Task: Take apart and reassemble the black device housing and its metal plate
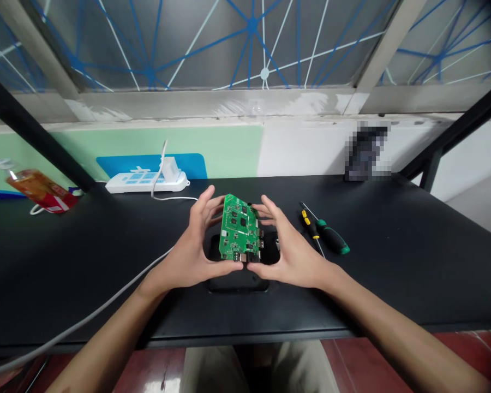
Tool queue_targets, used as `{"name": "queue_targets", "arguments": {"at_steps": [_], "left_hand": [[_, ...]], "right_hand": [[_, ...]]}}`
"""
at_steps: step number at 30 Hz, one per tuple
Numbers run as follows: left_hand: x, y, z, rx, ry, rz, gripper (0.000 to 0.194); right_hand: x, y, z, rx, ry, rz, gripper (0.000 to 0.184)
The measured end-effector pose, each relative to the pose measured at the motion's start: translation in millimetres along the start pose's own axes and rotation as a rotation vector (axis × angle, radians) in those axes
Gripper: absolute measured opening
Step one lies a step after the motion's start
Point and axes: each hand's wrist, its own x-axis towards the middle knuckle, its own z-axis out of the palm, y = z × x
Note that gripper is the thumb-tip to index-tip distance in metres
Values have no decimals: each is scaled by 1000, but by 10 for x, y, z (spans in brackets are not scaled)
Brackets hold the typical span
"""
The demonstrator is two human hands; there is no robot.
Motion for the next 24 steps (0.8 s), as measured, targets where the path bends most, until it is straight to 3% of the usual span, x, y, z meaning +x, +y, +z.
{"name": "queue_targets", "arguments": {"at_steps": [11,24], "left_hand": [[16,-48,-60,54,-51,-50,119],[12,-30,-143,369,-210,-82,120]], "right_hand": [[-15,63,-55,-171,-21,30,121],[-7,39,-145,-268,-63,-68,120]]}}
